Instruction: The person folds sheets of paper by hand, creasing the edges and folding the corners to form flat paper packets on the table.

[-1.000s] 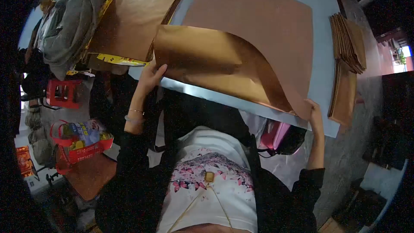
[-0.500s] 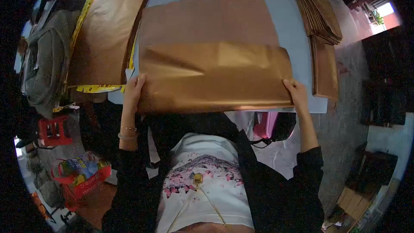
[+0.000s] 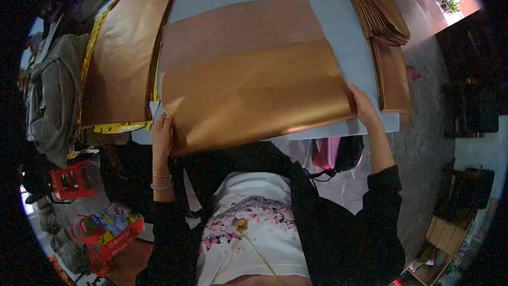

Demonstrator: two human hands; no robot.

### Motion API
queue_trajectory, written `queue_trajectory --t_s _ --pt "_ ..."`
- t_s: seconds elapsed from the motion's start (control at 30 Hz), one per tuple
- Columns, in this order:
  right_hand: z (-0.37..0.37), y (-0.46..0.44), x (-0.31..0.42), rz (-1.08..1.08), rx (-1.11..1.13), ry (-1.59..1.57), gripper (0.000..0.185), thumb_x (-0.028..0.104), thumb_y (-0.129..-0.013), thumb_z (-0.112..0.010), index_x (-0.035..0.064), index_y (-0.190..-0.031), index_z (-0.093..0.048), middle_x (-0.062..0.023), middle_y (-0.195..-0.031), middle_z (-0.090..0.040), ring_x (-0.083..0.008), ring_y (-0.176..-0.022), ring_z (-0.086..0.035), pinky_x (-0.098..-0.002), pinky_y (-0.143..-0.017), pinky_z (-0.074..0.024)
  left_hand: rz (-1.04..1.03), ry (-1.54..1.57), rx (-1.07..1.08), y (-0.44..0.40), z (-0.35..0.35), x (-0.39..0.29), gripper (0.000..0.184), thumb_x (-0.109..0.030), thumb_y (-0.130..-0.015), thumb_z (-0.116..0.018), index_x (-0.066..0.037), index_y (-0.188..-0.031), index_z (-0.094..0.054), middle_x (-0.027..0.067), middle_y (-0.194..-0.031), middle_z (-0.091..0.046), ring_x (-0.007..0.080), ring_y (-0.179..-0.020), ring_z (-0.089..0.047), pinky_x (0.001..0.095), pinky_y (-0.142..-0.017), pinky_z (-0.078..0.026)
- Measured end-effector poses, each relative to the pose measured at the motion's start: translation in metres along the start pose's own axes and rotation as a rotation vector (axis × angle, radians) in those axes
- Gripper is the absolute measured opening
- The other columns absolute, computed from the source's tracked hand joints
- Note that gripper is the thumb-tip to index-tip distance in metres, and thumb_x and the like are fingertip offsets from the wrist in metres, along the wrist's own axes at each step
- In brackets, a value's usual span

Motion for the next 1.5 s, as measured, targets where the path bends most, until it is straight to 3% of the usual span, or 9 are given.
queue_trajectory --t_s 0.17,0.3,0.57,0.63,0.67,0.83,1.1,1.23,1.5 --pt "0.011 0.014 -0.018 -0.06 0.155 0.277 0.041 0.037 -0.09 -0.054 0.0003 -0.108 -0.059 0.0006 -0.086 -0.06 -0.0071 -0.073 -0.055 -0.0205 -0.066 -0.0437 -0.094 -0.183 -0.016 -0.011 0.004 0.003 0.023 -0.022 -0.092 -0.048 -0.002 -0.081 -0.053 -0.0036 -0.064 -0.043 0.0047 -0.056 -0.036 0.0203 -0.051 -0.03" --pt "0.0 0.036 -0.001 0.007 0.055 0.538 0.03 0.032 -0.091 -0.053 0.003 -0.095 -0.063 0.0071 -0.066 -0.046 -0.0035 -0.057 -0.038 -0.0203 -0.048 -0.0304 -0.089 -0.113 0.039 -0.016 0.002 0.01 0.027 -0.026 -0.093 -0.048 -0.002 -0.082 -0.053 -0.0037 -0.065 -0.041 0.0059 -0.059 -0.035 0.022 -0.053 -0.031" --pt "0.032 0.008 -0.038 0.101 -0.03 0.503 0.035 0.033 -0.092 -0.05 -0.0008 -0.084 -0.056 0.0018 -0.068 -0.049 -0.0072 -0.063 -0.044 -0.0227 -0.057 -0.0366 -0.026 -0.056 0.051 -0.019 0.007 0.003 0.037 -0.037 -0.094 -0.046 -0.002 -0.097 -0.058 -0.0073 -0.065 -0.046 0.0034 -0.054 -0.035 0.0199 -0.048 -0.028" --pt "0.025 0.012 -0.028 0.182 -0.067 0.497 0.037 0.033 -0.092 -0.05 -0.0019 -0.082 -0.055 0.0 -0.068 -0.05 -0.0087 -0.064 -0.045 -0.0241 -0.059 -0.0379 0.097 0.052 0.105 -0.014 0.006 0.007 0.035 -0.036 -0.094 -0.046 -0.004 -0.096 -0.059 -0.0066 -0.067 -0.047 0.0039 -0.059 -0.038 0.0204 -0.052 -0.03" --pt "0.026 0.015 -0.022 0.169 -0.106 0.581 0.038 0.033 -0.092 -0.05 -0.0029 -0.083 -0.054 -0.0013 -0.069 -0.05 -0.0095 -0.065 -0.045 -0.0251 -0.059 -0.0383 0.147 0.081 0.13 -0.013 0.005 0.01 0.038 -0.035 -0.094 -0.046 0.0 -0.098 -0.059 0.0012 -0.085 -0.057 0.0072 -0.075 -0.05 0.0212 -0.067 -0.04" --pt "0.028 0.016 -0.016 0.174 -0.205 0.714 0.04 0.037 -0.091 -0.052 -0.0029 -0.085 -0.056 -0.0038 -0.069 -0.052 -0.0098 -0.067 -0.047 -0.026 -0.061 -0.0395 0.061 -0.038 0.154 -0.017 0.006 0.015 0.031 -0.028 -0.092 -0.05 0.001 -0.096 -0.059 0.002 -0.084 -0.059 0.0078 -0.076 -0.052 0.0209 -0.069 -0.041" --pt "0.024 0.028 -0.021 0.036 -0.074 -0.092 0.032 0.033 -0.09 -0.053 0.0033 -0.101 -0.059 -0.0006 -0.087 -0.06 -0.0108 -0.079 -0.057 -0.0247 -0.07 -0.0442 -0.05 -0.126 0.043 -0.02 0.004 0.006 0.024 -0.021 -0.089 -0.052 0.003 -0.09 -0.058 0.0044 -0.075 -0.058 0.0092 -0.071 -0.052 0.0228 -0.067 -0.042" --pt "0.021 0.027 -0.027 0.049 0.175 0.034 0.029 0.029 -0.091 -0.053 0.0026 -0.102 -0.059 0.001 -0.088 -0.06 -0.0091 -0.082 -0.057 -0.0234 -0.071 -0.0446 -0.132 -0.126 -0.017 -0.019 0.006 0.005 0.023 -0.02 -0.089 -0.051 0.002 -0.09 -0.057 0.0021 -0.07 -0.055 0.0086 -0.066 -0.049 0.0231 -0.062 -0.04" --pt "0.035 0.02 -0.031 0.056 -0.155 0.345 0.026 0.029 -0.088 -0.057 0.0036 -0.084 -0.062 0.0045 -0.071 -0.054 -0.0056 -0.065 -0.048 -0.021 -0.057 -0.0386 -0.182 -0.327 -0.085 -0.009 0.003 -0.018 0.032 -0.025 -0.092 -0.049 0.004 -0.1 -0.057 0.007 -0.079 -0.06 0.0109 -0.074 -0.054 0.0254 -0.067 -0.043"
Point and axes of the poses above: each hand's wrist, its own y-axis away from the middle knuckle, its own z-axis out of the back of the hand, x = y × z, the point moved 9 cm from there along -y, towards the middle knuckle
